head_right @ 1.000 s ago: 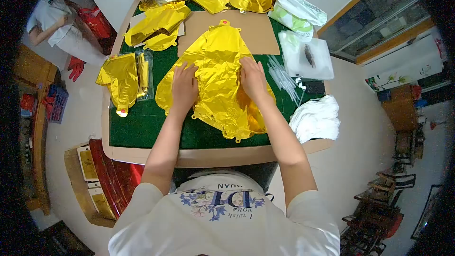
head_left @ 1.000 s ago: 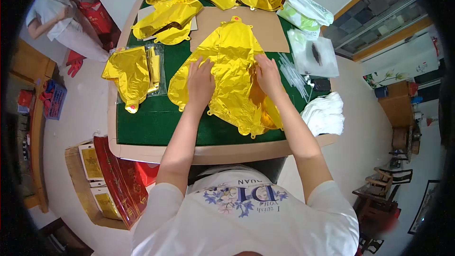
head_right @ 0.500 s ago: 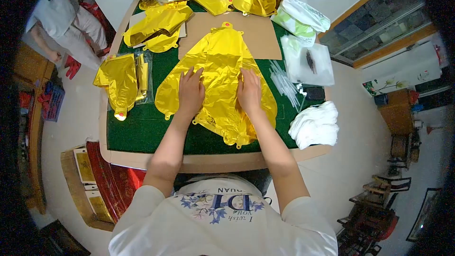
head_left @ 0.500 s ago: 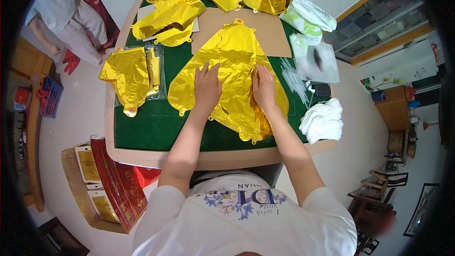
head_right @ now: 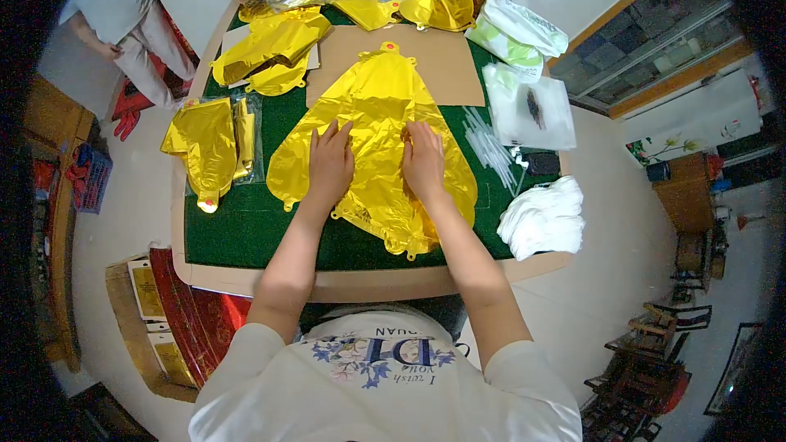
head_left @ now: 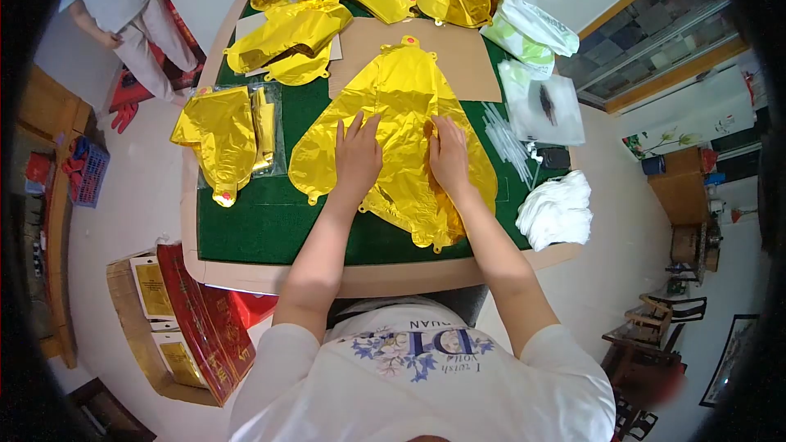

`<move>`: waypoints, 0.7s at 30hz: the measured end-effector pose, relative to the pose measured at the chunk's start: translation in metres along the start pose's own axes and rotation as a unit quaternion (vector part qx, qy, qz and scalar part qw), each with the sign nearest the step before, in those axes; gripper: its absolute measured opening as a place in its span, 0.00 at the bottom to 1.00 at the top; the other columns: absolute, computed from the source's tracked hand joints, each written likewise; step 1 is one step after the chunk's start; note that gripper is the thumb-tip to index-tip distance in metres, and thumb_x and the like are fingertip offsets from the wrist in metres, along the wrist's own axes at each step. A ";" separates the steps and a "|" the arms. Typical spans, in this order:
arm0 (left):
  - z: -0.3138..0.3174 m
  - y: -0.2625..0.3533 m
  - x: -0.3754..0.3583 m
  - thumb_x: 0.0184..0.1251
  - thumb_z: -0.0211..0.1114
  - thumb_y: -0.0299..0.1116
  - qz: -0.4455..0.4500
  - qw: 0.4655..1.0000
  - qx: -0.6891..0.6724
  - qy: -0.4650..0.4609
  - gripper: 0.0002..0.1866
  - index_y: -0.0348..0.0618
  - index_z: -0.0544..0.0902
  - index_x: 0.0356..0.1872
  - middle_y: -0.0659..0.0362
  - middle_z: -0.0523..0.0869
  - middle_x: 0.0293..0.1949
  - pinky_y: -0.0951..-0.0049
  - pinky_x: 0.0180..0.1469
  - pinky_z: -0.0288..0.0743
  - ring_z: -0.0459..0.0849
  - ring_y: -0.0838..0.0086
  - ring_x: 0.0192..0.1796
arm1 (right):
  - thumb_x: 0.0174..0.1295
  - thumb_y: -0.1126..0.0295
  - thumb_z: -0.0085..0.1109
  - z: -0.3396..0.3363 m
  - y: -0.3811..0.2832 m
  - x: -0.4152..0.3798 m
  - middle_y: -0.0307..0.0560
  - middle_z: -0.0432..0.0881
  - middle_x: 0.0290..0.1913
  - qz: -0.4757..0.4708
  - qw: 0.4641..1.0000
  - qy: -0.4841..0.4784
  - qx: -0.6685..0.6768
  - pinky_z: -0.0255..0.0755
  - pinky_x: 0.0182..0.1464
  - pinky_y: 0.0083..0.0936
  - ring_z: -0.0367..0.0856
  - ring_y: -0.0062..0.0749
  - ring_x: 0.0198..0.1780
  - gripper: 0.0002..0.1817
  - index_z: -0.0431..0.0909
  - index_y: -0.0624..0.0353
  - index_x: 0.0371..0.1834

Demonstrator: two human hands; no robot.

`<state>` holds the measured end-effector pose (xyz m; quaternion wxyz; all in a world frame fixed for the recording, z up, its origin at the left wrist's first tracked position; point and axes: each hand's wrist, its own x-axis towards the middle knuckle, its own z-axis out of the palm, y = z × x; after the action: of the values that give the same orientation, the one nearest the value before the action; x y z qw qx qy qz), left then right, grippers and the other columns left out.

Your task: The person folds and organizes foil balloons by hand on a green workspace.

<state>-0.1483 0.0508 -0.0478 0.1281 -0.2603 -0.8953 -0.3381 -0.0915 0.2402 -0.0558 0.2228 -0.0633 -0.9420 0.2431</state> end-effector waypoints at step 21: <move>0.005 -0.007 -0.004 0.64 0.55 0.26 0.006 0.998 0.049 -0.031 0.24 0.45 0.69 0.63 0.58 0.76 0.60 0.48 0.73 0.49 0.66 0.64 0.70 | 0.63 0.78 0.50 -0.043 0.042 -0.011 0.51 0.75 0.62 -0.043 0.996 -0.012 -0.083 0.51 0.72 0.47 0.66 0.45 0.68 0.18 0.76 0.58 0.57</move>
<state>-0.1493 0.0479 -0.0569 0.1150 -0.2696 -0.9127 -0.2847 -0.0618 0.2929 -0.0466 0.2157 -0.0384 -0.9633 0.1553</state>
